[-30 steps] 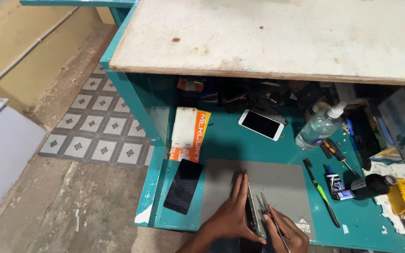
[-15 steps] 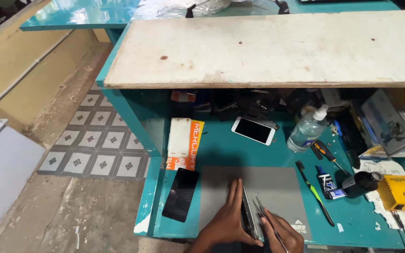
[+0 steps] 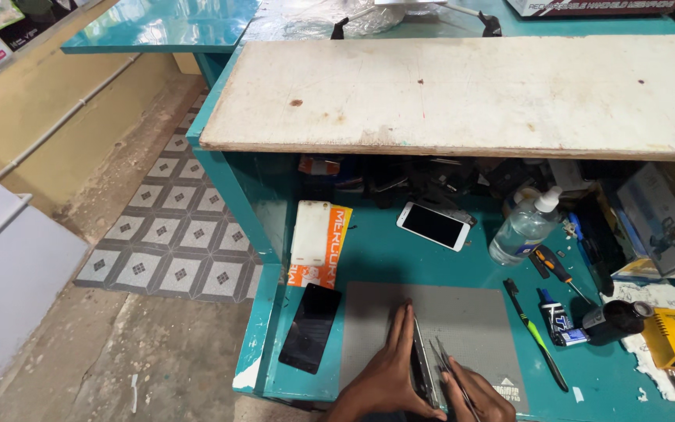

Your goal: The person is repairing a smartphone by prying open the casing and manipulating internal components. They use a green-handled screwdriver and tweezers to separate the screen assembly from the frame and adjust parts inside the device.

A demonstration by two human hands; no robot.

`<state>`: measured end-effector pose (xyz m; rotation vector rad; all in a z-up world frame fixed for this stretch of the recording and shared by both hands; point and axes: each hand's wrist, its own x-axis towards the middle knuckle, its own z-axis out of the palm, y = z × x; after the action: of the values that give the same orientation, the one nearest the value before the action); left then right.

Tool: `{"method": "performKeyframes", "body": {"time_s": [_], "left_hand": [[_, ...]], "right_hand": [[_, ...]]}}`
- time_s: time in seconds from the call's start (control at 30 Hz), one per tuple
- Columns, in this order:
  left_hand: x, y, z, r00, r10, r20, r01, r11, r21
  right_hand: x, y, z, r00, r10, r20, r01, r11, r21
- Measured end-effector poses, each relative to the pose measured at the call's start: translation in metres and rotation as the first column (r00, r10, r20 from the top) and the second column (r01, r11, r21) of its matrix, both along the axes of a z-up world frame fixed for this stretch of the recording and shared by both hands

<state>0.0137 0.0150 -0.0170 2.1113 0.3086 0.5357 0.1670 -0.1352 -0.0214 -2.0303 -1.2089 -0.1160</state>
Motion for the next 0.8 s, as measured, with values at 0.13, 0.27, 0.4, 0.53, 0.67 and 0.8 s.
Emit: {"method": "performKeyframes", "body": {"time_s": [0.13, 0.27, 0.4, 0.53, 0.67, 0.8], "left_hand": [[0.0, 0.001, 0.003, 0.999, -0.007, -0.051, 0.006, 1.0, -0.023], [-0.001, 0.001, 0.005, 0.998, -0.012, -0.06, 0.009, 0.999, -0.045], [0.001, 0.002, 0.002, 0.996, -0.029, -0.09, 0.022, 0.997, -0.077], [0.003, 0.002, -0.002, 0.999, -0.021, -0.047, 0.019, 0.999, -0.044], [0.003, 0.003, -0.004, 0.998, -0.021, -0.058, 0.019, 0.999, -0.038], [0.002, 0.003, -0.005, 0.999, -0.025, -0.046, 0.023, 0.999, -0.039]], "right_hand": [[0.007, -0.002, -0.004, 0.992, 0.075, 0.105, -0.068, 0.995, -0.07], [0.012, -0.003, -0.008, 0.985, 0.105, 0.139, -0.096, 0.993, -0.068], [0.016, -0.003, -0.012, 0.965, 0.127, 0.231, -0.112, 0.991, -0.078], [0.017, -0.003, -0.013, 0.962, 0.135, 0.237, -0.114, 0.988, -0.1], [0.013, -0.003, -0.011, 0.989, 0.083, 0.122, -0.071, 0.992, -0.101], [0.01, -0.001, -0.01, 0.998, 0.034, 0.051, -0.028, 0.993, -0.113]]}}
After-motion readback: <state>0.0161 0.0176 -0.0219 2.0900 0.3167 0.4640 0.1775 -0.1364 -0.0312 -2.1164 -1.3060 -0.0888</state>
